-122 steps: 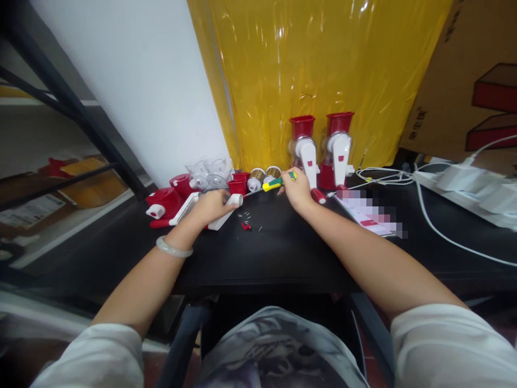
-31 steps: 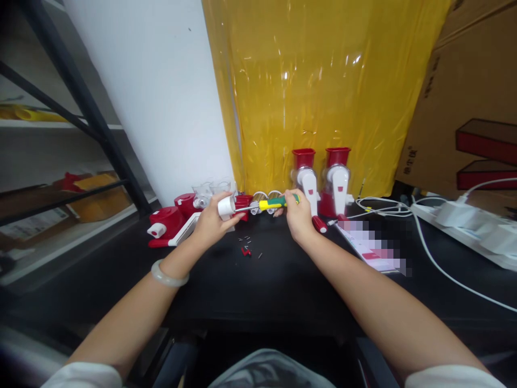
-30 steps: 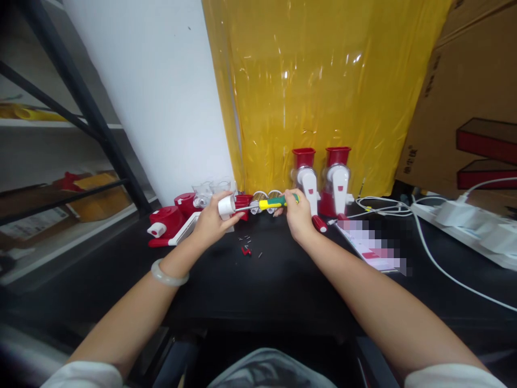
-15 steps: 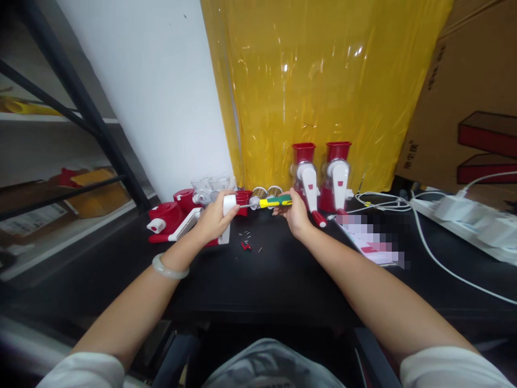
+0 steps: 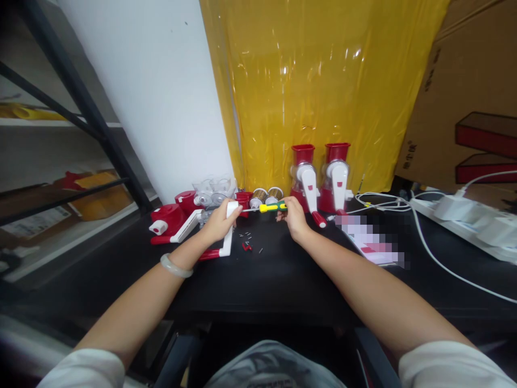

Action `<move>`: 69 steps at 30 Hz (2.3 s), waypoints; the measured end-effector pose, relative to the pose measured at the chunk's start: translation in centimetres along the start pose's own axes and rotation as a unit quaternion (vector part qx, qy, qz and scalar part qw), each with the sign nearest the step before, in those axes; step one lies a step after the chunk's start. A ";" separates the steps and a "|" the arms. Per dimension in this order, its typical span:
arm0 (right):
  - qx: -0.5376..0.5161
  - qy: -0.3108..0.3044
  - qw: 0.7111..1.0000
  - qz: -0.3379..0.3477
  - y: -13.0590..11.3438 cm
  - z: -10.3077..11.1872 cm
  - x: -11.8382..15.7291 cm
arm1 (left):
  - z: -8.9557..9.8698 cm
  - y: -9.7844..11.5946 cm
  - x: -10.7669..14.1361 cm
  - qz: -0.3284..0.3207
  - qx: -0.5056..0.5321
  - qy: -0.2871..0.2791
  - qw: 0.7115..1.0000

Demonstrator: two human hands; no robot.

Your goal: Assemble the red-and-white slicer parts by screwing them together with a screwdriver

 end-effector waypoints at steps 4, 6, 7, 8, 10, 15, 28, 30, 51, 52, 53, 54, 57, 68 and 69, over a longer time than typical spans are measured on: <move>0.006 0.005 1.000 -0.008 0.3 0.1 0.1 | -0.3 0.1 0.1 0.000 0.019 -0.014 1.000; 0.019 0.003 1.000 -0.010 0.4 0.2 0.1 | -0.5 0.1 0.1 0.006 0.030 -0.022 0.999; 0.028 0.002 1.000 -0.010 0.5 0.2 0.0 | -0.6 0.1 0.2 0.010 0.036 -0.025 0.999; 0.038 0.001 0.999 -0.009 0.5 0.2 0.0 | -0.7 0.1 0.2 0.015 0.042 -0.028 0.999; 0.054 0.002 0.999 -0.007 0.6 0.4 -0.1 | -0.9 0.0 0.3 0.020 0.052 -0.036 0.998; 0.094 0.007 0.995 0.025 0.2 0.5 -0.1 | -1.6 -0.3 0.4 0.029 0.064 -0.057 0.996; 0.082 0.020 0.996 0.011 0.4 1.0 -0.3 | -2.6 -1.2 0.4 0.048 0.120 -0.070 0.989; 0.084 0.029 0.996 0.011 0.1 0.9 -0.1 | -2.6 -1.2 0.4 0.050 0.121 -0.073 0.989; 0.121 0.020 0.992 0.041 -0.2 0.8 -0.3 | -2.6 -1.1 0.5 0.053 0.106 -0.075 0.990; 0.121 0.020 0.992 0.040 -0.2 0.9 -0.3 | -2.6 -1.2 0.5 0.052 0.104 -0.074 0.990; 0.122 0.020 0.992 0.039 -0.2 0.9 -0.3 | -2.6 -1.2 0.4 0.052 0.103 -0.072 0.991; 0.123 0.021 0.991 0.039 -0.2 0.9 -0.3 | -2.6 -1.3 0.4 0.051 0.102 -0.072 0.991; 0.133 0.022 0.990 0.041 -0.3 0.9 -0.3 | -2.6 -1.3 0.4 0.051 0.104 -0.071 0.991; 0.143 0.023 0.989 0.019 0.0 0.6 -0.1 | -2.5 -1.7 0.4 0.056 0.098 -0.065 0.992; 0.137 0.022 0.990 0.010 0.0 0.6 -0.1 | -2.5 -1.7 0.4 0.057 0.093 -0.064 0.992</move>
Point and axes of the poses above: each hand's wrist, its own x-axis away from the middle knuckle, its own z-axis out of the back of the hand, y = z × x, the point moved 8 cm from there along -x, towards the middle knuckle, and after that the axes turned 9 degrees about -z, right-handed, at the moved point
